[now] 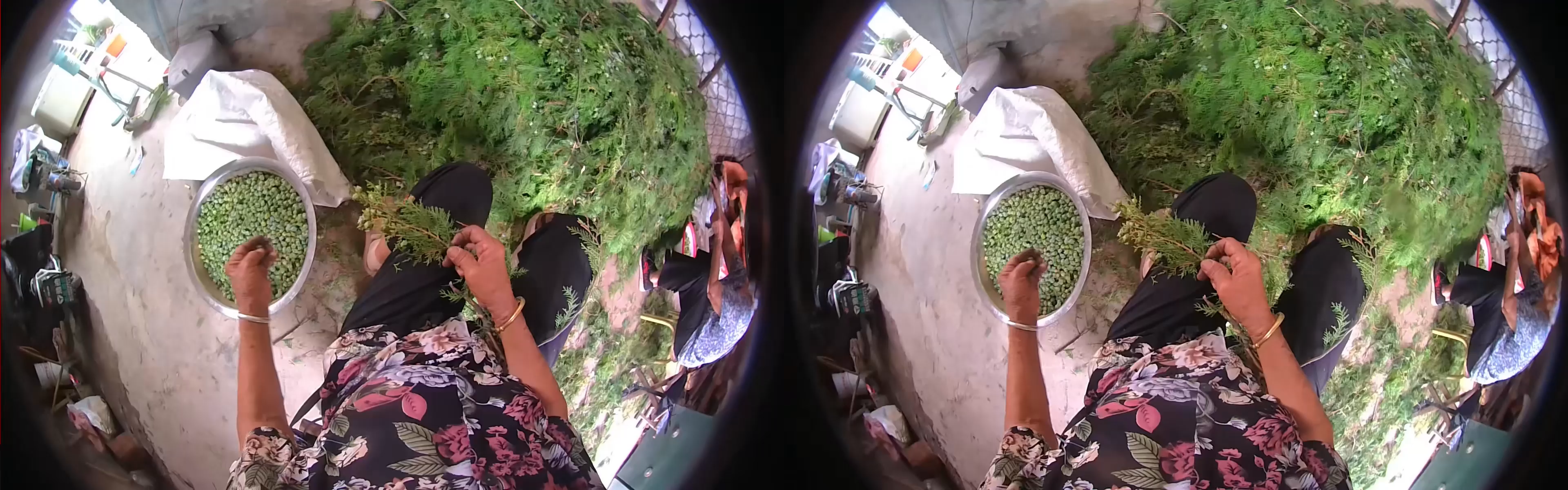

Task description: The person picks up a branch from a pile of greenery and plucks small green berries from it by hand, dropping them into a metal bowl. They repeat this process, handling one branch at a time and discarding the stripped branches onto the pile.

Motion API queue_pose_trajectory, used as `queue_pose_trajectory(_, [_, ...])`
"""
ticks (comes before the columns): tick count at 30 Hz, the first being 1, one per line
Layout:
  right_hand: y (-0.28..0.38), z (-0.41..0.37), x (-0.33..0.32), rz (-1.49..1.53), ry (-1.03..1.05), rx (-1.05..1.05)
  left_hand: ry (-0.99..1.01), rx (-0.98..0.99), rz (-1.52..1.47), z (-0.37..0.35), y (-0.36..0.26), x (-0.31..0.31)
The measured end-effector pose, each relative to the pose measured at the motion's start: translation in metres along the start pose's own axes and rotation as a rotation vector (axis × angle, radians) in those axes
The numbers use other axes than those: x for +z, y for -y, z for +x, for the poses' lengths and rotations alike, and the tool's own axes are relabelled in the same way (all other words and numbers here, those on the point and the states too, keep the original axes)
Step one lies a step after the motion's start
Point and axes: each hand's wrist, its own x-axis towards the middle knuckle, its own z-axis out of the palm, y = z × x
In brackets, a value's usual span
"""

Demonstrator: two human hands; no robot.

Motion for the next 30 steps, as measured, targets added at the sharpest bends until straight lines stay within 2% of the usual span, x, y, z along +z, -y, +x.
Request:
queue_pose_trajectory(1, [0.002, -0.001, 0.001, 0.024, 0.0, 0.006, -0.049, 0.069, 0.077, -0.001, -0.008, -0.009])
queue_pose_trajectory(2, [0.003, -0.002, 0.002, 0.047, 0.0, 0.012, -0.117, 0.334, 0.396, -0.001, -0.012, -0.013])
queue_pose_trajectory(3, [0.004, -0.001, -0.001, 0.021, -0.002, 0.009, -0.117, 0.327, 0.37, -0.003, -0.01, -0.001])
queue_pose_trajectory(5, [0.004, 0.0, 0.006, 0.009, -0.051, -0.052, -0.406, 0.877, 1.604, -0.018, -0.038, 0.018])
queue_pose_trajectory(6, [0.005, 0.001, 0.007, 0.013, -0.047, -0.053, -0.314, 0.913, 1.397, -0.011, -0.025, 0.013])
queue_pose_trajectory(9, [0.003, 0.002, 0.01, -0.027, -0.06, -0.113, 0.222, 0.112, 0.312, -0.032, -0.03, 0.07])
queue_pose_trajectory(12, [0.003, 0.002, 0.008, -0.039, -0.067, -0.099, 0.478, -0.225, -0.177, -0.04, -0.006, 0.123])
queue_pose_trajectory(13, [0.005, 0.002, 0.009, -0.013, -0.059, -0.086, 0.483, -0.226, -0.181, -0.04, -0.001, 0.135])
queue_pose_trajectory(15, [0.009, 0.001, 0.008, 0.008, -0.055, -0.075, 0.518, -0.386, -0.492, -0.037, 0.006, 0.154])
queue_pose_trajectory(18, [0.015, -0.002, 0.01, -0.069, -0.042, 0.007, 0.399, -0.385, -0.527, -0.033, 0.014, 0.158])
queue_pose_trajectory(20, [0.016, -0.007, 0.015, -0.65, -0.133, -0.24, 0.352, -0.354, -0.525, -0.036, 0.011, 0.156])
queue_pose_trajectory(21, [0.026, -0.009, 0.019, -0.65, -0.134, -0.241, 0.367, -0.3, -0.504, -0.041, 0.005, 0.155])
queue_pose_trajectory(23, [0.052, -0.01, 0.028, -1.043, -0.391, -0.726, 0.375, -0.247, -0.476, -0.052, -0.004, 0.151])
queue_pose_trajectory(25, [0.052, -0.002, 0.033, -0.931, -0.351, -0.769, 0.397, -0.099, -0.506, -0.061, -0.009, 0.15])
queue_pose_trajectory(26, [0.05, 0.001, 0.035, -0.821, -0.313, -0.809, 0.396, -0.097, -0.507, -0.066, -0.012, 0.151])
queue_pose_trajectory(27, [0.047, 0.003, 0.038, -0.82, -0.313, -0.812, 0.398, -0.055, -0.459, -0.07, -0.017, 0.151])
queue_pose_trajectory(29, [0.036, 0.011, 0.042, -0.783, -0.174, -0.727, 0.4, -0.007, -0.414, -0.075, -0.018, 0.151])
queue_pose_trajectory(30, [0.03, 0.015, 0.044, -0.77, -0.184, -0.747, 0.406, 0.044, -0.365, -0.077, -0.017, 0.149])
